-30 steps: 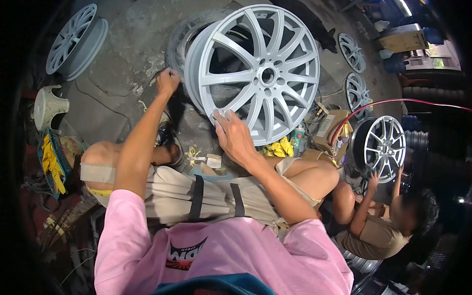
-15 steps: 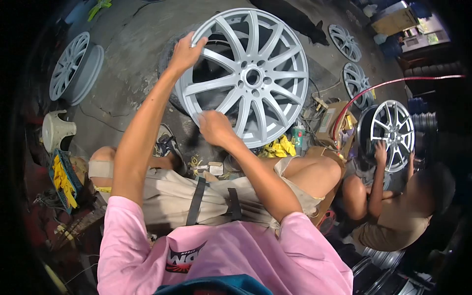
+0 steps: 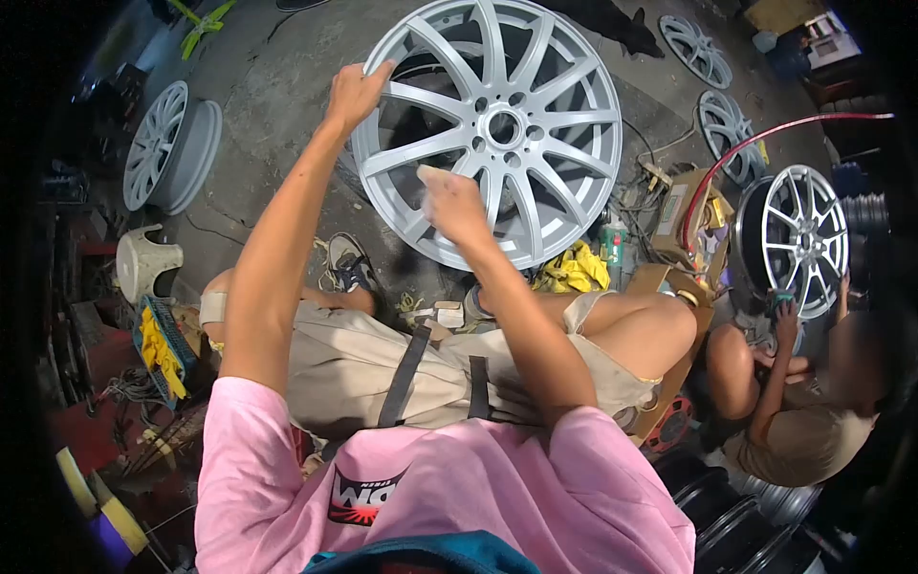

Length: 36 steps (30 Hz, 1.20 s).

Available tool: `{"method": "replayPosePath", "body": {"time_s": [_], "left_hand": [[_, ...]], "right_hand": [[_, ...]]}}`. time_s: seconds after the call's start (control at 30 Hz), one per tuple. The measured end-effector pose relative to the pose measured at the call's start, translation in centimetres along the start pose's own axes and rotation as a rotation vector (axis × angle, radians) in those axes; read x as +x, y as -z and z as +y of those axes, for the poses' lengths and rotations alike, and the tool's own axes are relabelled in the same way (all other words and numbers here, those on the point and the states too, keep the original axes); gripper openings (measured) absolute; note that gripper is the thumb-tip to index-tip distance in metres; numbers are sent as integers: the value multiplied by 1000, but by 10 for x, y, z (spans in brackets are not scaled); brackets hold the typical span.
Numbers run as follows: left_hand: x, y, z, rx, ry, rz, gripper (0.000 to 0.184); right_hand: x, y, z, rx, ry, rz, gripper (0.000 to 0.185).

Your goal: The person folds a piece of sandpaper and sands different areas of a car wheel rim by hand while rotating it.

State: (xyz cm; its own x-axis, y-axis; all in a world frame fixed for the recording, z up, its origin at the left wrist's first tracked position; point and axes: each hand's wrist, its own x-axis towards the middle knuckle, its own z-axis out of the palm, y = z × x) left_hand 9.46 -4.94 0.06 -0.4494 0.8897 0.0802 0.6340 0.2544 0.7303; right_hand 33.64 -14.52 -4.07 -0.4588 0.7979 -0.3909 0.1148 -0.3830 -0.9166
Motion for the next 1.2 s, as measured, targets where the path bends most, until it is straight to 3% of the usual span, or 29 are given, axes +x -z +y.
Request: {"method": "replayPosePath", "body": {"time_s": [0.07,0.1,0.17,0.2,0.27,0.43,0.5,0.53,0.57,0.63,0.7,0.73,0.77,0.83,0.87,0.97,1.07,1.2], "left_hand": [[1,-3,-2,17,-32,21,59],[2,-4,-3,20,-53,52,58],[1,-5,-5,21,-70,63,58],[1,-5,-6,11,-79,82,59],[1,-3,-6,17,-74,76,59],[3,-5,-7,50,-109,101,58],[2,-4,-7,34,-115,107,59],[3,-3,-6,38,-118,106,59],[2,-3,-6,47,-125,112,59],[2,-3,-6,51,-122,116,59],[3,-2,-4,37,-66,52,60],[1,-2,-1,39,-72,52,60],[-2,-1,1,30,-80,58,59],[-4,1,1,26,-86,71,59],[-5,1,0,43,-81,82,58],[-1,-2,-4,60,-90,95,57],[0,-6,-8,57,-85,78,57],[-2,-2,-3,56,-87,85,61]], "right_hand": [[13,-28,-1,-410,224,105,28],[8,-40,-3,-397,224,112,28],[-10,-59,-12,-740,330,94,24],[-11,-50,-11,-736,327,95,24],[-14,-24,-10,-1106,157,-213,29],[10,-35,-20,-972,221,-187,30],[13,-43,-21,-639,320,-73,35],[11,-33,-18,-633,322,-72,35],[4,-13,-14,-263,163,-220,38],[-12,-5,-11,106,-8,-360,41],[-30,-7,-6,-3,170,-179,40],[-29,-14,-4,-236,328,-106,30],[-26,-26,2,-232,334,-103,30],[-23,-50,10,-606,870,218,24],[-31,-53,13,-705,811,174,39],[-53,-25,34,-913,906,118,48],[-69,-3,51,-953,882,56,49],[-35,-41,27,-880,906,103,48]]}}
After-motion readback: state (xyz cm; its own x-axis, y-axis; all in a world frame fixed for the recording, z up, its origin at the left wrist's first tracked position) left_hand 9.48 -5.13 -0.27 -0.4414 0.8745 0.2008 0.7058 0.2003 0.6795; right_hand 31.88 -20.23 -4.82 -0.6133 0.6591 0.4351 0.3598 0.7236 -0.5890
